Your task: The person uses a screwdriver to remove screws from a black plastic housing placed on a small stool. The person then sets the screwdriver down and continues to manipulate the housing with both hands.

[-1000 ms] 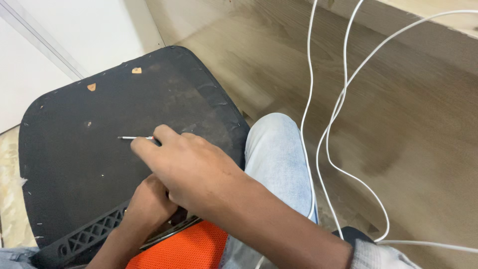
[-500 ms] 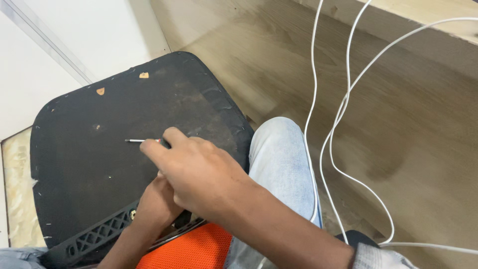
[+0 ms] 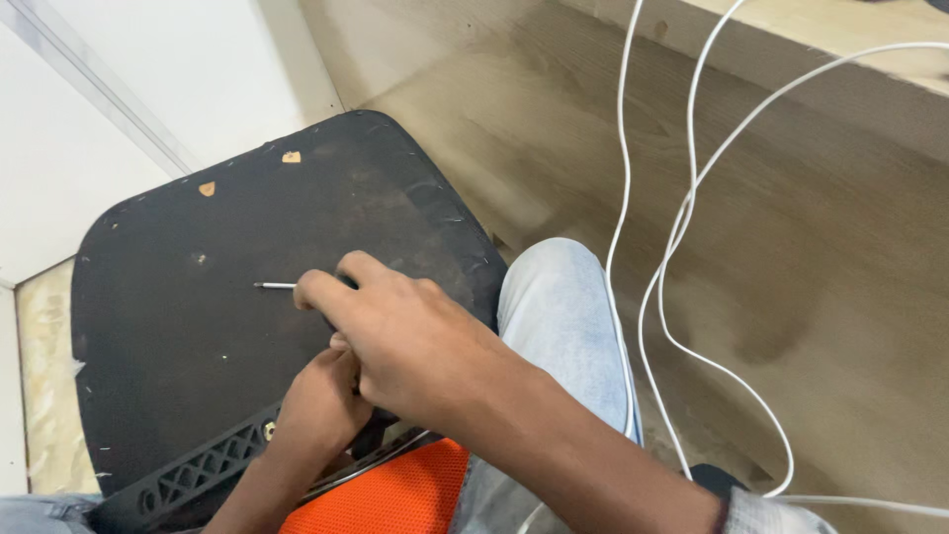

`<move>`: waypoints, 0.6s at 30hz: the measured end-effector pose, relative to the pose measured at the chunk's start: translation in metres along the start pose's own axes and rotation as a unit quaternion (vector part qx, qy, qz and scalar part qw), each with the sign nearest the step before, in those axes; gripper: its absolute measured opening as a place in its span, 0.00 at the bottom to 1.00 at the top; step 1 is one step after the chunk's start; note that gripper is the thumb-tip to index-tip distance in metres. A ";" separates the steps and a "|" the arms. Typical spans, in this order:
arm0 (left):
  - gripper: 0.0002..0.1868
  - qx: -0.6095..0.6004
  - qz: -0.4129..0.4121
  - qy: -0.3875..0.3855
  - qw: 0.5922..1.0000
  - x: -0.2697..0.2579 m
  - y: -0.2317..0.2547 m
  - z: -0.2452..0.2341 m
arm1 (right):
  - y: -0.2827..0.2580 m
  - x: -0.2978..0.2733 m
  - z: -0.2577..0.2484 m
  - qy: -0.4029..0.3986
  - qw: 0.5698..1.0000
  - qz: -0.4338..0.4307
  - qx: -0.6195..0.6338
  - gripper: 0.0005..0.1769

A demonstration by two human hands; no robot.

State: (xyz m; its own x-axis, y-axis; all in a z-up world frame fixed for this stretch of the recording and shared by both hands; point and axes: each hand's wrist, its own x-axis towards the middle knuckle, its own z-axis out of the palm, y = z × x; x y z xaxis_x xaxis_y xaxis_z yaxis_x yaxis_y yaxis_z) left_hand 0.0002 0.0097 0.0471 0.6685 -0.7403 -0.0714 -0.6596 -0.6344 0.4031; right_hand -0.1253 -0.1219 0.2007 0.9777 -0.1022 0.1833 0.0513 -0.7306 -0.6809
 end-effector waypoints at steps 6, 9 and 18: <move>0.10 -0.026 0.084 0.074 0.993 0.004 -0.008 0.015 | -0.004 0.000 -0.002 -0.032 0.998 -0.011 -0.044 0.32; 0.10 -0.051 0.016 0.046 0.998 0.002 -0.009 0.014 | -0.007 0.003 0.000 -0.048 0.997 0.004 -0.053 0.34; 0.12 0.037 -0.099 -0.084 0.991 0.020 -0.004 0.007 | -0.018 0.019 -0.009 -0.087 0.988 0.026 -0.125 0.22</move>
State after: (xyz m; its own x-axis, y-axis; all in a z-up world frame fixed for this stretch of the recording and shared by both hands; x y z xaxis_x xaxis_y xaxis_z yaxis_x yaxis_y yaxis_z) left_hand 0.0140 -0.0044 0.0371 0.7246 -0.6222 -0.2963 -0.5489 -0.7811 0.2978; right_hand -0.1096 -0.1161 0.2227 0.9990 -0.0422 0.0121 -0.0310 -0.8736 -0.4856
